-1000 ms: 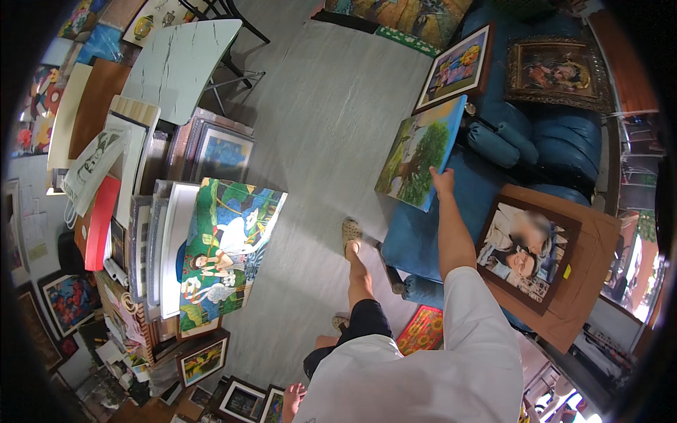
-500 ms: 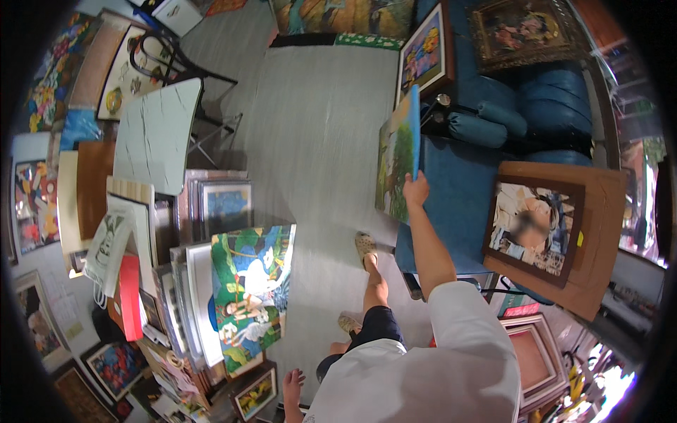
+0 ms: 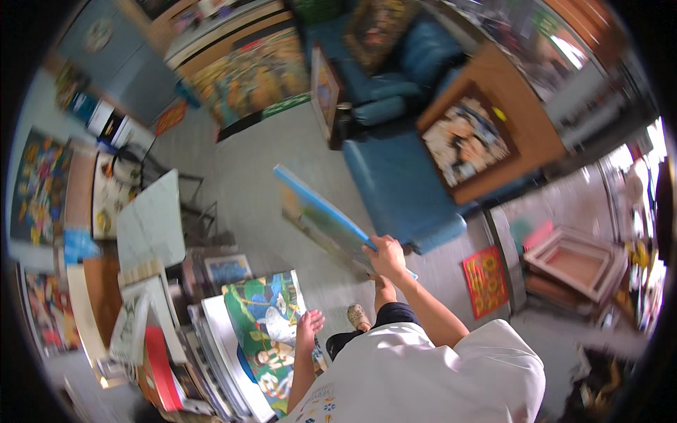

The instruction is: The person walks through a cluttered shop, picks up a framed painting, and places it on a workbench. They apply yellow tape to the back of the frame, then wrap the painting in a large sheet of brown paper and secure it with tape. The person then moves other frames and artwork around the shop.

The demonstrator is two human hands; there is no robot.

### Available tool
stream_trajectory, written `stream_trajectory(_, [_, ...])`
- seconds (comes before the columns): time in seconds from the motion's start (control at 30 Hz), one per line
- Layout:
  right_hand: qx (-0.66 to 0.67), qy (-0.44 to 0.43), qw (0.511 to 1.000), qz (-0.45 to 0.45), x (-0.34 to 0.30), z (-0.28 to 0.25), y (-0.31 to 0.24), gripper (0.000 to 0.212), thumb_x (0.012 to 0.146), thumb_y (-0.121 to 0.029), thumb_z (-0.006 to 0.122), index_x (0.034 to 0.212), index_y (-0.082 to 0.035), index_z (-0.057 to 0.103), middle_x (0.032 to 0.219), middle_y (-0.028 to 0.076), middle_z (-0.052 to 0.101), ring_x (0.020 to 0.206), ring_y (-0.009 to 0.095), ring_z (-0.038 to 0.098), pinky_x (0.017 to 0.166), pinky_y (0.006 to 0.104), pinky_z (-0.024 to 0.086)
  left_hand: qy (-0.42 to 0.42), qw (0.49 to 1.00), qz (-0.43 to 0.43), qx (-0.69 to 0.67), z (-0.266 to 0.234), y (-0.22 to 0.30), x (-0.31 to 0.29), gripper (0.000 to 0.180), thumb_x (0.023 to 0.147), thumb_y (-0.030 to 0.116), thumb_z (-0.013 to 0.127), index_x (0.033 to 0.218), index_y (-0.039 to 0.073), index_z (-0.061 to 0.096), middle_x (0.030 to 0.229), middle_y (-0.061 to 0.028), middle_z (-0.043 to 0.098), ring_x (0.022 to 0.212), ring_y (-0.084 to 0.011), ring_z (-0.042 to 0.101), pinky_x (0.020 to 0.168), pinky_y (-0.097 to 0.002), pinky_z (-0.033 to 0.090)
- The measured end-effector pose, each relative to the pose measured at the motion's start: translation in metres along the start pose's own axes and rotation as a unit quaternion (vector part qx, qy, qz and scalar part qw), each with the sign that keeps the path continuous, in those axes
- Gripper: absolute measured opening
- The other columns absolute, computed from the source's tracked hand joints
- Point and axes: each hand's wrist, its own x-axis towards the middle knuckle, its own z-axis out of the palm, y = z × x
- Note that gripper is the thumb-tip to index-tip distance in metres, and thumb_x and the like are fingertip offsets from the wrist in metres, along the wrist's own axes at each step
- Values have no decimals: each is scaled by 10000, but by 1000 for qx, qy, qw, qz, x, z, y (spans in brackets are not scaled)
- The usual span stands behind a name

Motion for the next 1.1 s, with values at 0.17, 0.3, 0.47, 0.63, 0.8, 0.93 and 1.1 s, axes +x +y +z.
stream_trajectory(0.17, [-24, -32, 995, -91, -127, -94, 24, 190, 829, -277, 693, 906, -104, 698, 881, 101, 667, 896, 306, 623, 844, 432, 478, -91, 990, -34, -102, -10, 18, 20, 631, 1003, 561, 335, 1347, 41, 437, 1399, -168, 496, 1276, -362, 491, 1024, -538, 413])
stream_trajectory(0.3, [-65, -66, 988, -123, -203, -168, 92, 194, 855, -280, 675, 936, -105, 697, 850, 98, 649, 963, 264, 612, 892, 407, 440, -82, 947, -151, -271, 43, 35, 18, 879, 903, 717, 407, 1460, 48, 287, 1479, -253, 378, 1374, -425, 375, 1089, -617, 325])
stream_trajectory(0.47, [-111, -93, 978, -151, -280, -279, 173, 164, 819, -271, 700, 895, -126, 708, 806, 47, 669, 941, 214, 623, 922, 380, 406, -228, 858, -377, -265, 122, -26, 15, 1014, 858, 746, 451, 1434, -78, 319, 1420, -256, 458, 1321, -440, 441, 1049, -594, 411])
stream_trajectory(0.63, [-203, -60, 963, -169, -336, -426, 261, 105, 759, -252, 725, 813, -163, 710, 718, -12, 665, 875, 180, 612, 906, 350, 380, -380, 807, -451, 22, 298, -104, -25, 720, 991, 588, 359, 1288, -52, 504, 1261, -216, 595, 1226, -311, 557, 966, -455, 513])
stream_trajectory(0.8, [-327, -9, 923, -204, -351, -547, 338, 60, 741, -229, 690, 688, -203, 679, 648, -52, 622, 847, 149, 597, 874, 323, 378, -410, 744, -514, 116, 488, -193, -16, 521, 1035, 439, 396, 1233, -15, 557, 1050, -153, 689, 946, -265, 683, 839, -391, 572])
stream_trajectory(0.93, [-453, -20, 882, -129, -379, -647, 389, 73, 758, -250, 689, 714, -192, 686, 802, -86, 675, 993, 126, 585, 1034, 308, 327, -368, 779, -385, 331, 726, -234, -104, 445, 1031, 384, 451, 1179, -5, 608, 760, -42, 659, 685, -167, 674, 700, -316, 599])
stream_trajectory(1.1, [-558, -13, 823, -105, -360, -737, 457, 92, 785, -245, 668, 717, -189, 692, 820, -81, 672, 1015, 128, 577, 1070, 332, 297, -386, 776, -354, 352, 900, -322, -35, 463, 1015, 363, 508, 1208, -50, 591, 1049, -164, 688, 886, -269, 687, 773, -410, 585])
